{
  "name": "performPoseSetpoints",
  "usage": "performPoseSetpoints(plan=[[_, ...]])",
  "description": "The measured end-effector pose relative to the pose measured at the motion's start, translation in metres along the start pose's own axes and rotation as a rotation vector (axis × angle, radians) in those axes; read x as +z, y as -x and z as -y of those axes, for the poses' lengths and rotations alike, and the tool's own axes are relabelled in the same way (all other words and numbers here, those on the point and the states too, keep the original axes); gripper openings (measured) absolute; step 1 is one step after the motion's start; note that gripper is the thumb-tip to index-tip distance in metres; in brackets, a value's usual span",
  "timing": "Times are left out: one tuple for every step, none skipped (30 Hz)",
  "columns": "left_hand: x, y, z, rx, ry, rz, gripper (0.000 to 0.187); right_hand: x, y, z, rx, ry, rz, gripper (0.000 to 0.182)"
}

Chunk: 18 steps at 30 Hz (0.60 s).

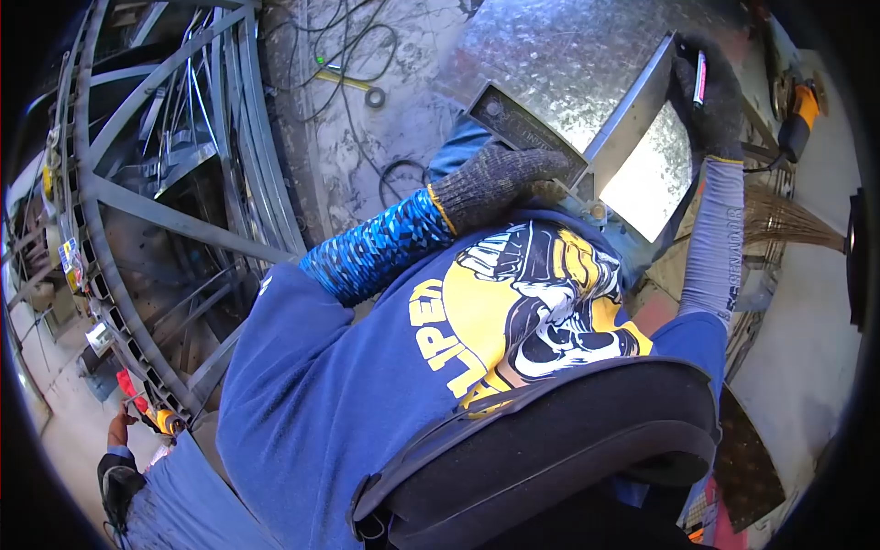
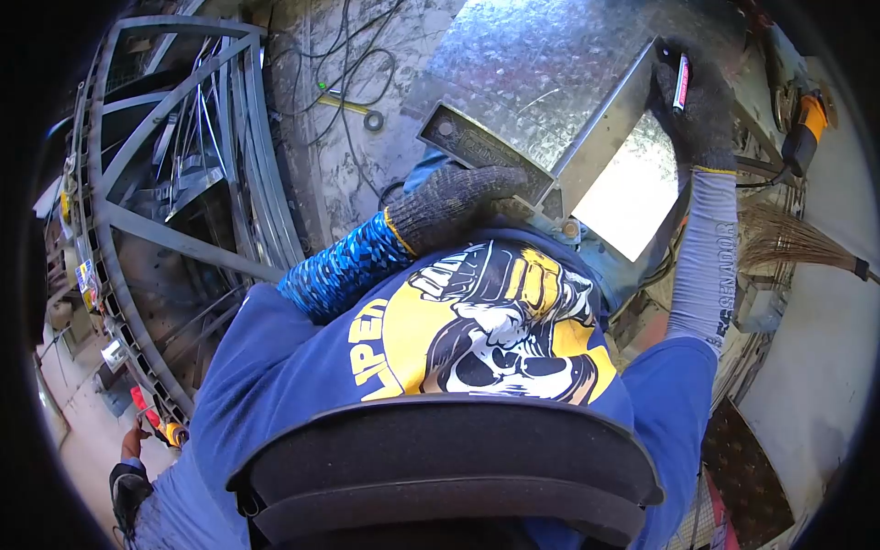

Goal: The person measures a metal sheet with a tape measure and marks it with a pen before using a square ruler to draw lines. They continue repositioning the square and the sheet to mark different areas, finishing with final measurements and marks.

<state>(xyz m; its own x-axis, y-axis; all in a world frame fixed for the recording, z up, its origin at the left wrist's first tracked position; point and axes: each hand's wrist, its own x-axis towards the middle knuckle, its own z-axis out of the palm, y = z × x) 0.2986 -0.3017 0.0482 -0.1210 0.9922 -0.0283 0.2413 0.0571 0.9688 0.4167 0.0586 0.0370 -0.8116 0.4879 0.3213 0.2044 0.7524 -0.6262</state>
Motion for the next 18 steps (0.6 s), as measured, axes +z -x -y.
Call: performPoseSetpoints(plan=[[0.001, -0.002, -0.005, -0.238, 0.426, -0.050, 0.035, -0.002, -0.002, -0.001, -0.018, 0.050, 0.004, 0.039], [0.002, -0.003, -0.009, -0.474, 0.853, -0.100, 0.035, -0.004, -0.004, -0.002, -0.035, 0.102, 0.006, 0.039], [0.001, -0.003, -0.013, -0.473, 0.853, -0.100, 0.035, -0.004, -0.005, -0.003, -0.037, 0.103, 0.006, 0.039], [0.000, 0.000, -0.018, -0.355, 0.586, -0.117, 0.033, -0.003, -0.006, -0.004, -0.131, 0.086, 0.019, 0.036], [0.000, 0.001, -0.021, -0.236, 0.321, -0.134, 0.031, -0.004, -0.008, -0.005, -0.226, 0.069, 0.034, 0.033], [0.001, 0.002, -0.012, -0.234, 0.320, -0.138, 0.031, -0.005, -0.011, -0.005, -0.230, 0.069, 0.035, 0.033], [0.005, 0.005, 0.004, -0.110, 0.291, -0.163, 0.032, -0.009, -0.016, -0.006, -0.243, -0.044, 0.090, 0.037], [0.008, 0.007, 0.018, 0.015, 0.258, -0.187, 0.033, -0.013, -0.022, -0.007, -0.255, -0.157, 0.144, 0.040], [0.009, 0.010, 0.023, 0.021, 0.255, -0.188, 0.033, -0.018, -0.031, -0.008, -0.261, -0.155, 0.141, 0.040], [0.009, 0.010, 0.025, -0.060, 0.297, -0.236, 0.031, -0.025, -0.043, -0.012, -0.179, 0.054, 0.022, 0.036], [0.009, 0.009, 0.027, -0.138, 0.342, -0.282, 0.029, -0.032, -0.054, -0.018, -0.096, 0.265, -0.099, 0.032], [0.005, 0.009, 0.020, -0.124, 0.346, -0.280, 0.029, -0.041, -0.060, -0.036, -0.101, 0.277, -0.104, 0.032], [-0.002, 0.011, 0.007, -0.090, 0.065, -0.323, 0.030, -0.052, -0.063, -0.064, 0.117, 0.394, -0.107, 0.028], [-0.005, 0.009, 0.001, -0.055, -0.217, -0.369, 0.033, -0.058, -0.063, -0.080, 0.333, 0.506, -0.112, 0.026], [0.006, 0.006, 0.035, -0.122, 0.152, -0.484, 0.030, -0.057, -0.058, -0.076, 0.314, 0.515, -0.121, 0.026], [0.005, 0.002, 0.032, -0.107, 0.154, -0.502, 0.030, -0.054, -0.042, -0.070, 0.531, 0.319, -0.235, 0.037], [0.003, 0.000, 0.026, -0.071, 0.371, -0.607, 0.028, -0.045, -0.032, -0.069, 0.746, 0.110, -0.336, 0.049], [0.002, 0.000, 0.023, -0.032, 0.588, -0.705, 0.026, -0.034, -0.030, -0.080, 0.730, 0.106, -0.331, 0.049]])
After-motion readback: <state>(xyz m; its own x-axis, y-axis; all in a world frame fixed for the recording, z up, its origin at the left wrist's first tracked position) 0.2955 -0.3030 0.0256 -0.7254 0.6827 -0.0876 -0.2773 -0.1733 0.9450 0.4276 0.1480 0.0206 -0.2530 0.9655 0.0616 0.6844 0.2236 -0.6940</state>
